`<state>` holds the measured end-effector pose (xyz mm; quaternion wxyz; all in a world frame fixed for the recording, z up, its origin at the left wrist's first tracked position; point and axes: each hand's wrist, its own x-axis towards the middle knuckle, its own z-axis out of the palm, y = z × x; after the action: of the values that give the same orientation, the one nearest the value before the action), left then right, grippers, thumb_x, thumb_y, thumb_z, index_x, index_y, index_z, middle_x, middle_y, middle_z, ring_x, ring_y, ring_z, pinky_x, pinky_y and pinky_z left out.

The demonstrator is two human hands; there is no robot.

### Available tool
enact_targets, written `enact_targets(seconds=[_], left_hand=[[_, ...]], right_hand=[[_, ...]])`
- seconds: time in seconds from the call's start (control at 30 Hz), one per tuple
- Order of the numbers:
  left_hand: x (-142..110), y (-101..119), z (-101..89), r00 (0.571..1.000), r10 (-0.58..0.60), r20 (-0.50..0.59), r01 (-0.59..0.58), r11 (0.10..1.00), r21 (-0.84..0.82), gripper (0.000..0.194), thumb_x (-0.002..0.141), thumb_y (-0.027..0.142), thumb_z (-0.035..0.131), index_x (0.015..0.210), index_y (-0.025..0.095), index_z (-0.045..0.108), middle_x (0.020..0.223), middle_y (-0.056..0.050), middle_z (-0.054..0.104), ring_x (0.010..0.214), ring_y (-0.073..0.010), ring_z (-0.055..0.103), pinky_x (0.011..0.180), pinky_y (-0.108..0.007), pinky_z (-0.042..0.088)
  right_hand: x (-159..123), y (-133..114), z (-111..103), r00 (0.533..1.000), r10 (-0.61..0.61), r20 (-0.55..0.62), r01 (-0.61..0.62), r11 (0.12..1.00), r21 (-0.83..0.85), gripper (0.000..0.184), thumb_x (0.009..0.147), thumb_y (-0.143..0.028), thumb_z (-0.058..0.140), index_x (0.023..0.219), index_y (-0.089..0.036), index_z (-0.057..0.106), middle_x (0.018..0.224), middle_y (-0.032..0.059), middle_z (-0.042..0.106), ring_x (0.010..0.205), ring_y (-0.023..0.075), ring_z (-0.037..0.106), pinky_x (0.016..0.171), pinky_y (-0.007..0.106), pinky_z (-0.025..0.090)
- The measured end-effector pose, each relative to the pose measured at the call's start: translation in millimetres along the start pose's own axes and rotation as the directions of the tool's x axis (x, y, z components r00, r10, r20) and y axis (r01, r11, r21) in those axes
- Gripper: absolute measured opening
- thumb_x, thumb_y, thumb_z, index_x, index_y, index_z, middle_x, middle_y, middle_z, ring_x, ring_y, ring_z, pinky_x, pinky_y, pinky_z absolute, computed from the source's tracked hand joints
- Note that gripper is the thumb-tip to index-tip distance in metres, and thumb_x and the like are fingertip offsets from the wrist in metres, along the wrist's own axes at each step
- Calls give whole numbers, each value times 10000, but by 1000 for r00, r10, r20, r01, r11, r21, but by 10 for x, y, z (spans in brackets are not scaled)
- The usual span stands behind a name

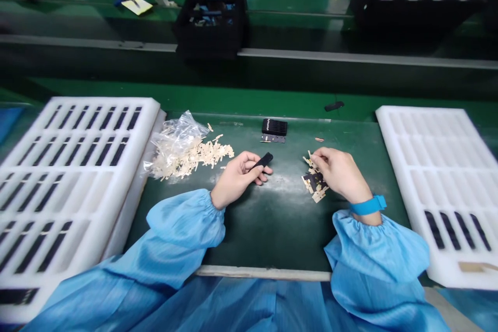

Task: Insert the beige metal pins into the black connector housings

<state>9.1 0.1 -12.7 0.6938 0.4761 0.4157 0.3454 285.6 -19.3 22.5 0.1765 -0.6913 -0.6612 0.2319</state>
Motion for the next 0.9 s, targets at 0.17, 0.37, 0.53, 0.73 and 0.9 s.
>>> enact_targets(seconds=[0.17, 0.37, 0.53, 0.73, 0.9], left_hand=[[1, 18, 6, 1000, -4, -6, 4, 1000, -3, 195, 903, 230, 685, 1004, 145, 540, 943, -94, 782, 693, -112, 696, 636, -243, 559], [3, 14, 9, 1000, -9, -2, 9, 1000, 16, 209, 905, 208, 670, 1086, 118, 621, 948, -98, 773, 690, -106, 682, 638, -242, 561], [5, -1, -1, 1000, 5, 4, -5, 1000, 30, 185, 919, 183, 630, 1092, 117, 628, 947, -92, 767, 692, -101, 679, 632, -235, 559], [3, -5, -6, 1000, -2, 5, 2, 999, 35, 192, 920, 207, 645, 1093, 125, 638, 953, -91, 769, 691, -104, 680, 632, -237, 559], [10, 4, -1, 1000, 0, 5, 0, 999, 32, 170, 921, 187, 632, 1078, 123, 640, 943, -87, 768, 686, -97, 675, 633, -231, 558]], right_hand=[[-8, 23, -45, 991, 120, -62, -109, 981, 159, 343, 878, -503, 642, 949, -207, 801, 844, 60, 774, 740, 236, 685, 655, 324, 472], [-8, 23, -9, 996, 87, -15, -80, 959, 273, 451, 836, -546, 706, 1099, -181, 732, 803, 62, 749, 669, 216, 673, 607, 314, 500], [-18, -4, -20, 998, 63, 12, -64, 990, 125, 326, 891, -490, 629, 946, -208, 783, 819, 66, 766, 701, 222, 684, 615, 310, 479], [-24, 20, 16, 992, 109, 60, -120, 959, 257, 386, 866, -527, 658, 1042, -191, 729, 782, 51, 734, 636, 194, 645, 557, 284, 466], [2, 60, 11, 995, 63, 79, -77, 981, 178, 374, 880, -551, 640, 945, -211, 781, 863, 80, 769, 732, 239, 684, 596, 308, 492]])
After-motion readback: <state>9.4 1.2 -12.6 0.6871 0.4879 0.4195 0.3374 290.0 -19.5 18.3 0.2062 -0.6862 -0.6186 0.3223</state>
